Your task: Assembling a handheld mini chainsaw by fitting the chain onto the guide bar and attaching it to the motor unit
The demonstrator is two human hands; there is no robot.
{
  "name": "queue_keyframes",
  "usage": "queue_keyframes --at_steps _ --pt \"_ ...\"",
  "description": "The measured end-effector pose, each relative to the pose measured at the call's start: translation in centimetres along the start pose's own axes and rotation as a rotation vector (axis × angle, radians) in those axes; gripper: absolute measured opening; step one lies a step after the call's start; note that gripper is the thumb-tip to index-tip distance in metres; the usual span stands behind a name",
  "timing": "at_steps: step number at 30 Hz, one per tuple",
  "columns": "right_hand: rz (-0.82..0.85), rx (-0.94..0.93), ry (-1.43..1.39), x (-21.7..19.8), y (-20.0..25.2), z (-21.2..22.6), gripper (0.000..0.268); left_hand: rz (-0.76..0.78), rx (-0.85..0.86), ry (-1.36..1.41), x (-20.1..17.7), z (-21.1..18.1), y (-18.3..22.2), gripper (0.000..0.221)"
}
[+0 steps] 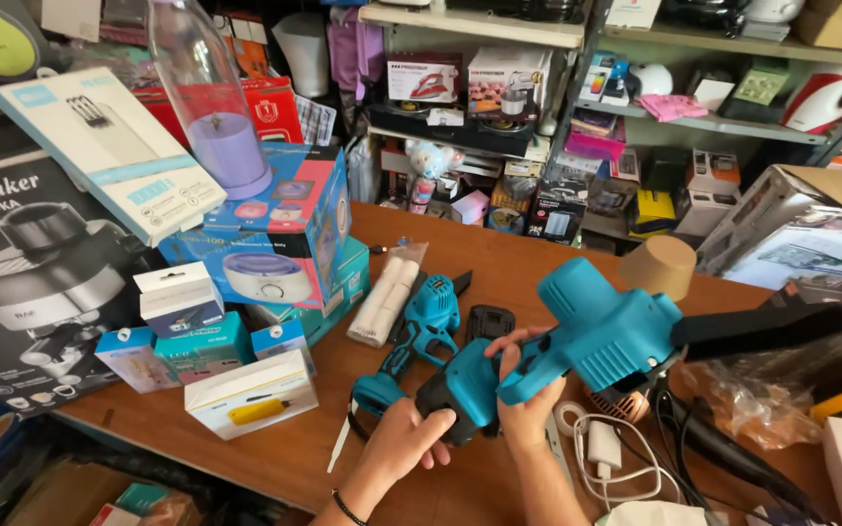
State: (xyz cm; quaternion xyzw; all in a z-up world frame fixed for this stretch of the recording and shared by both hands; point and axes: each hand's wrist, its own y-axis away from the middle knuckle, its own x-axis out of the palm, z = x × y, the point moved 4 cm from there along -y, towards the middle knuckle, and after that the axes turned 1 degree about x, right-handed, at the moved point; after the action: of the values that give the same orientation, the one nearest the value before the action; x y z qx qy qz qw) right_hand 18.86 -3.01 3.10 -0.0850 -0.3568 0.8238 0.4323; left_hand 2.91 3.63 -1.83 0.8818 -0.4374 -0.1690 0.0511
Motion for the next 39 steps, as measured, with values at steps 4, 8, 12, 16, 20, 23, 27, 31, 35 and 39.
queue_keyframes --at_steps 4,8,12,16,20,23,27,31,35,39 --pt "-0.062 0.062 -0.053 -0.6 -0.2 -1.3 0.017 -0.077 -0.003 -0.060 0.5 0.1 -0.1 0.060" --pt "-0.101 0.202 -0.068 -0.6 -0.4 -0.1 0.018 -0.100 0.008 -0.055 1.4 0.2 0.1 0.055" --pt "-0.034 0.183 -0.029 -0.6 -0.7 -0.2 0.013 -0.202 0.003 -0.057 1.8 1.1 -0.3 0.049" --pt "-0.060 0.094 -0.056 -0.6 -0.4 -0.6 0.020 -0.271 0.032 0.003 2.7 2.0 0.4 0.053" --pt "-0.066 0.135 -0.038 -0.2 -0.1 -0.8 0.021 -0.313 0.015 -0.001 2.9 2.0 1.4 0.047" --pt "-0.049 0.149 0.056 -0.1 -0.2 -0.3 0.017 -0.322 0.078 -0.068 2.4 1.3 1.7 0.050" --pt "-0.027 0.129 -0.059 -0.1 0.0 -0.3 0.017 -0.197 -0.029 0.034 1.8 -0.1 1.6 0.031" --pt "-0.070 0.122 -0.340 0.5 0.3 0.6 0.025 0.010 0.036 0.411 2.3 1.3 0.1 0.044" --pt "-0.075 0.103 -0.517 0.5 -0.4 0.2 0.019 -0.026 -0.025 0.499 2.7 -2.1 1.2 0.029" --pt "-0.176 0.327 -0.734 0.0 -0.6 -1.9 0.013 -0.297 0.289 0.197 2.8 -2.2 1.2 0.082"
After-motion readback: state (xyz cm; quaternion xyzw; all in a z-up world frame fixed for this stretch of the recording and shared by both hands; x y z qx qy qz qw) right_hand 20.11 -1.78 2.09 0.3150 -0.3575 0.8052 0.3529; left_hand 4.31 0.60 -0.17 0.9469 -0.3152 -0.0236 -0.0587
